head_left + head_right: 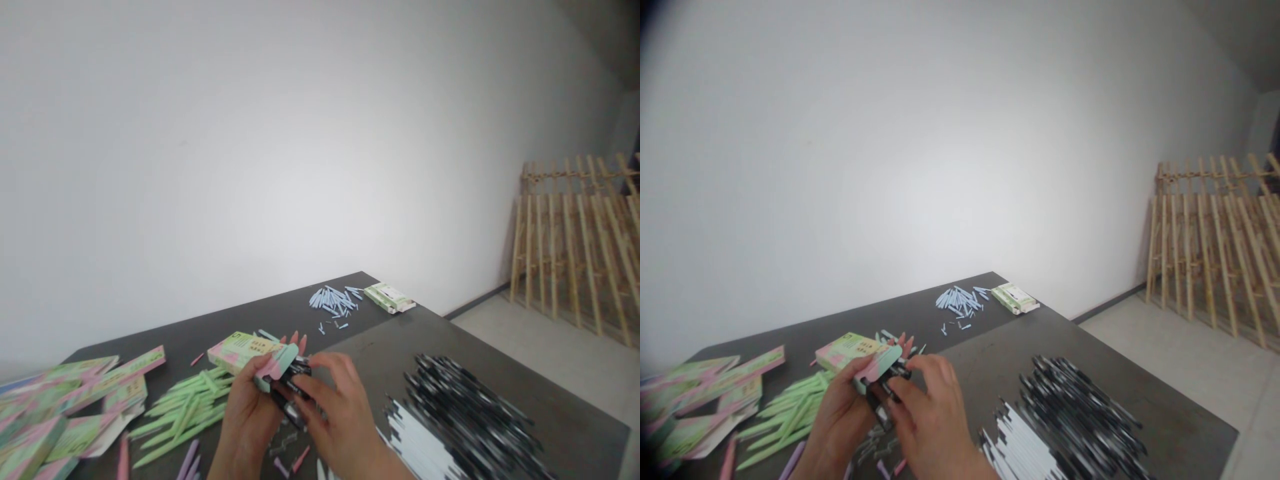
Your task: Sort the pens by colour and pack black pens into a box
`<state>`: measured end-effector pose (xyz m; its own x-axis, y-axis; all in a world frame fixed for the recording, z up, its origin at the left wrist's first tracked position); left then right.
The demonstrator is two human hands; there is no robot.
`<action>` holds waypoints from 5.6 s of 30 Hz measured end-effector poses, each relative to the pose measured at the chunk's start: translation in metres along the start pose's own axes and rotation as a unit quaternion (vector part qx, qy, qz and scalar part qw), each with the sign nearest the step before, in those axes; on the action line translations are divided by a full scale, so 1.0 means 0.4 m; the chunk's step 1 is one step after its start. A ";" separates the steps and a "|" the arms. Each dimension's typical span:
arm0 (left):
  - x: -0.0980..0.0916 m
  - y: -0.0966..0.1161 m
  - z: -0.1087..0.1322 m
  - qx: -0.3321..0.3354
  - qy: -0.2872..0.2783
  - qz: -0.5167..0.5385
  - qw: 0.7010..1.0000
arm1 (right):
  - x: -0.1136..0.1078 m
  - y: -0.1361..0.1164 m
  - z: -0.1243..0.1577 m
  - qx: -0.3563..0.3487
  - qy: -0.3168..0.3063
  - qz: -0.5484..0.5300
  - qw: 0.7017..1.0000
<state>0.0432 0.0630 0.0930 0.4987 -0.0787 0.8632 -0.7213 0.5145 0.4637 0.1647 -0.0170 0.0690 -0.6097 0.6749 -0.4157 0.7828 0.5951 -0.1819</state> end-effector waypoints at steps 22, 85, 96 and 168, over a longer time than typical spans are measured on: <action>-0.009 -0.002 -0.013 0.027 0.017 0.004 0.999 | 0.008 -0.023 -0.003 0.030 0.060 -0.063 0.996; 0.018 0.027 0.013 0.046 0.054 0.032 0.997 | 0.024 -0.021 0.016 0.025 -0.022 -0.027 0.999; 0.018 0.029 0.017 0.059 0.049 0.055 0.996 | 0.022 -0.023 0.019 -0.007 0.023 -0.027 0.999; 0.003 0.020 0.009 0.069 0.032 0.062 0.995 | 0.055 0.018 -0.004 0.426 0.048 -0.441 0.788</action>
<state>0.0364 0.0640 0.0984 0.4280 0.0346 0.9031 -0.8363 0.3939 0.3813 0.1568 0.0027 0.0599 -0.9383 0.2164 0.2699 -0.1769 0.3702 -0.9120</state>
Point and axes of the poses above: each hand's wrist, its own z-axis away from the middle knuckle, its own x-axis out of the palm, y = z × x, the point moved 1 cm from there along -z, towards the middle knuckle, and after that the axes turned 5 degrees about -x, right-handed, at the moved point
